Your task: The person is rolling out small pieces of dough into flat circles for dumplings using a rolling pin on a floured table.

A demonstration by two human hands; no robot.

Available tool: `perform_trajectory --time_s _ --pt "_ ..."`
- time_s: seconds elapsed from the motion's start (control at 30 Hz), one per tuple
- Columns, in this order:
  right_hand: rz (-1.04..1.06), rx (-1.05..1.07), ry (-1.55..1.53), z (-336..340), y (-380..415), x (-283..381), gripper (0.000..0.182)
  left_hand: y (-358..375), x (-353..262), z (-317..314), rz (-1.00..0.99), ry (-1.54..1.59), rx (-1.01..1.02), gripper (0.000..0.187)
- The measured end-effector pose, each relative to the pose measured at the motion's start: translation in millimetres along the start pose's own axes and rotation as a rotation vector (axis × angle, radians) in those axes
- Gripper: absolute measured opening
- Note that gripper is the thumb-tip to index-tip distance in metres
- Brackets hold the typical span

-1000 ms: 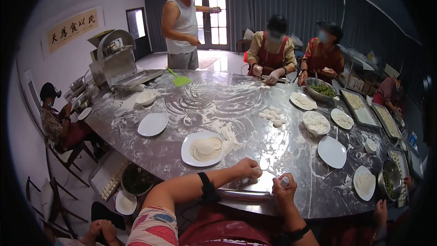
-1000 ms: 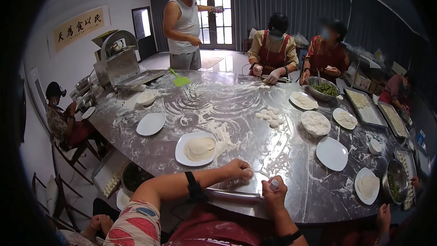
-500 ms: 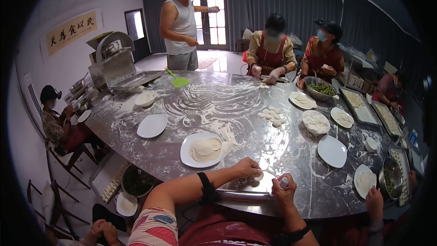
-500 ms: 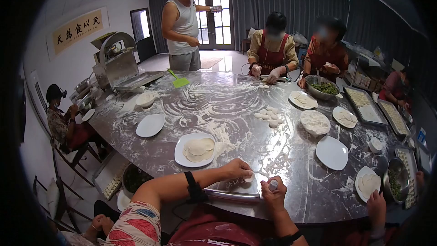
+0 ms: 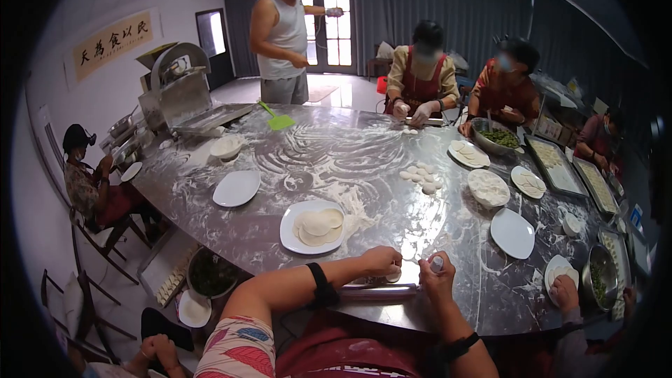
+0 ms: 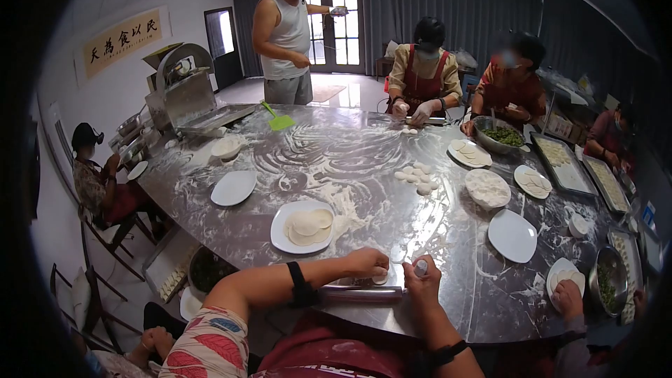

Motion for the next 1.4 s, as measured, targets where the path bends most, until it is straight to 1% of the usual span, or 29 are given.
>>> perform_trajectory --time_s 0.13,0.17,0.23,0.27,0.3,0.33,0.37,0.4,0.43,0.47,0.5,0.53,0.57,0.6,0.67,0.73,0.77,0.8,0.93,1.0,1.03,1.1,1.2,1.23,1.27,1.33,1.4 --pt "-0.016 0.011 0.017 -8.1 -10.6 -0.3 0.018 -1.0 -8.6 0.4 0.016 0.089 0.090 0.020" --pt "0.037 0.012 0.040 -8.1 -11.3 -1.7 0.018 0.8 -10.8 0.8 0.005 0.058 0.090 0.020" --pt "-0.024 0.016 0.019 -3.4 -6.7 -1.9 0.017 4.4 -13.4 3.7 -0.014 -0.007 0.089 0.021" --pt "-0.055 0.019 0.008 -2.0 -4.8 -1.5 0.017 5.6 -10.5 6.1 0.001 -0.010 0.047 0.021" --pt "-0.031 0.015 0.000 -2.7 -4.8 1.0 0.017 7.7 -4.9 7.6 0.019 -0.012 0.009 0.021" --pt "-0.022 0.010 0.000 -1.0 -2.1 2.8 0.016 11.7 1.2 1.3 0.043 -0.003 -0.018 0.021" --pt "-0.034 0.002 0.014 6.8 7.0 2.2 0.016 7.4 21.9 -14.6 0.114 0.008 -0.048 0.023" --pt "0.000 0.000 0.024 10.9 6.6 -10.2 0.013 10.6 18.1 -9.8 0.168 0.006 -0.050 0.022" --pt "0.097 -0.014 0.137 12.6 4.5 -10.1 0.011 10.0 15.9 -4.3 0.240 0.076 -0.006 0.020" --pt "0.077 -0.002 0.138 12.5 1.9 -12.5 0.012 5.0 29.3 -10.9 0.266 0.193 0.000 0.018" --pt "0.135 -0.027 0.147 9.8 -1.0 -15.8 0.012 0.0 37.9 -13.1 0.121 0.126 -0.070 0.017" --pt "0.133 -0.022 0.141 8.7 -1.2 -12.1 0.013 -1.0 31.8 -8.8 0.185 0.134 -0.070 0.016" --pt "0.037 -0.003 0.092 8.6 4.3 -3.2 0.014 1.7 24.8 -0.3 0.304 0.187 -0.030 0.018" --pt "-0.035 0.011 0.029 8.8 9.2 5.4 0.016 5.0 19.9 6.3 0.166 0.136 -0.064 0.015" --pt "-0.069 0.003 0.021 17.4 25.5 10.8 0.017 9.8 17.0 7.8 0.159 0.139 -0.078 0.016" --pt "-0.071 0.001 0.011 16.5 24.8 9.6 0.017 11.7 14.3 14.3 0.117 0.139 -0.103 0.016" --pt "-0.073 0.000 0.015 15.4 23.1 9.3 0.017 13.0 11.9 16.4 0.168 0.133 -0.079 0.016" --pt "-0.071 -0.004 0.017 15.1 21.4 7.8 0.017 13.8 10.6 16.7 0.173 0.120 -0.053 0.016" --pt "-0.010 -0.017 0.106 -12.1 -18.9 -3.5 0.017 9.6 2.9 21.7 0.153 0.047 0.029 0.015" --pt "0.028 0.029 0.085 -25.2 -32.7 -6.8 0.018 8.9 -2.4 19.5 0.142 0.024 0.047 0.015" --pt "-0.011 0.050 0.072 -26.4 -34.2 -4.8 0.017 6.7 -5.7 18.0 0.141 0.029 0.038 0.015" --pt "-0.003 0.020 0.090 -20.6 -26.7 -0.2 0.018 5.1 -10.5 15.5 0.122 0.052 0.046 0.018" --pt "-0.038 -0.009 0.096 2.4 2.5 7.2 0.019 10.6 -10.4 14.7 0.046 -0.086 0.034 0.018" --pt "-0.036 -0.012 0.069 10.4 14.5 9.2 0.019 14.6 -8.5 16.5 0.066 -0.042 -0.012 0.017" --pt "-0.035 -0.015 0.037 13.4 19.4 9.6 0.019 16.0 -6.3 19.1 0.096 -0.008 0.009 0.017" --pt "-0.021 -0.033 0.075 7.4 15.7 8.7 0.020 22.9 -8.5 22.0 0.159 0.061 0.070 0.016" --pt "-0.003 -0.038 0.116 -8.2 -10.0 3.1 0.020 21.2 -9.4 20.1 0.116 0.016 0.038 0.016"
Point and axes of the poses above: each hand's wrist, its own y-axis away from the middle knuckle, its own z-axis out of the back of the hand, x = y × z, the point moved 2 cm from there along -y, towards the middle knuckle, and after that the axes turned 13 degrees about -x, right-handed, at the moved point
